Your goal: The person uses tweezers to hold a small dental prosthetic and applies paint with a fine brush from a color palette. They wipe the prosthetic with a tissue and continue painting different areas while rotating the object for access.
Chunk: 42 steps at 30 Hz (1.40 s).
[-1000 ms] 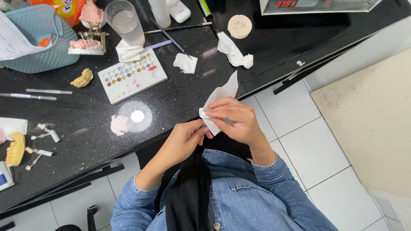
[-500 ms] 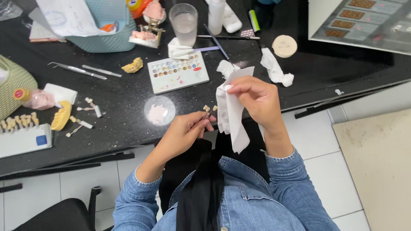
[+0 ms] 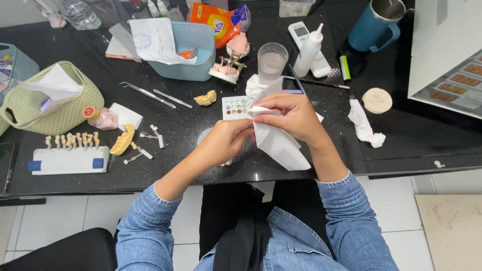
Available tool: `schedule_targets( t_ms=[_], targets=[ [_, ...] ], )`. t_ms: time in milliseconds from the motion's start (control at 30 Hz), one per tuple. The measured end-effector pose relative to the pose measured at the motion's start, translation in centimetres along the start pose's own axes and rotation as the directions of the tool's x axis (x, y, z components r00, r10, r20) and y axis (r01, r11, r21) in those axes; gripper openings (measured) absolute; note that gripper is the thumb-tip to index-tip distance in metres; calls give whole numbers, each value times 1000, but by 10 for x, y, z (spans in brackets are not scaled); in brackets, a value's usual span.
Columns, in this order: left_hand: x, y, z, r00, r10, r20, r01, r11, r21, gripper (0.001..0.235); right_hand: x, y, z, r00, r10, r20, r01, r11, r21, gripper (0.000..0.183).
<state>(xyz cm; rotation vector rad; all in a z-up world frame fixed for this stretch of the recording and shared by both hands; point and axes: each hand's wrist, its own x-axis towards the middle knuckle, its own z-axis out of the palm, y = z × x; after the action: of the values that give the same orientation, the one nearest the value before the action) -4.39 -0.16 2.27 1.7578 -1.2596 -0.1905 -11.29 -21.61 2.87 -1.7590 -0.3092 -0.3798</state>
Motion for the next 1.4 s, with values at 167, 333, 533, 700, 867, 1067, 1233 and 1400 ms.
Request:
schedule_targets(
  t_ms=[167, 333, 533, 700, 867, 1067, 1233, 1400],
  targets=[
    [20, -19, -14, 994, -106, 22, 106, 994, -5, 11, 20, 11, 4, 999, 45, -27, -48, 994, -100, 16],
    [26, -34, -16, 970, -232, 78, 239, 966, -99, 15, 26, 18, 6, 998, 39, -54, -50, 971, -234, 16],
    [22, -49, -13, 954, -255, 155, 287, 925, -249, 17, 25, 32, 12, 996, 66, -63, -75, 987, -143, 18],
    [20, -59, -9, 953, -236, 189, 290, 890, -353, 17, 19, 42, 12, 969, 217, -114, -206, 973, 102, 26],
    [20, -61, -5, 946, -242, 215, 315, 840, -442, 18, 22, 43, 6, 925, 333, -182, -263, 908, 327, 31],
    [20, -60, -7, 947, -255, 196, 318, 835, -448, 20, 11, 37, -22, 898, 280, -340, -85, 868, 490, 28],
    [22, -60, -11, 953, -268, 139, 302, 845, -442, 22, -27, 20, -53, 783, 126, -609, 103, 940, 326, 19],
    [24, -62, -18, 961, -262, 84, 272, 856, -440, 22, -83, -10, -89, 554, -152, -819, -67, 972, -226, 13]
  ],
)
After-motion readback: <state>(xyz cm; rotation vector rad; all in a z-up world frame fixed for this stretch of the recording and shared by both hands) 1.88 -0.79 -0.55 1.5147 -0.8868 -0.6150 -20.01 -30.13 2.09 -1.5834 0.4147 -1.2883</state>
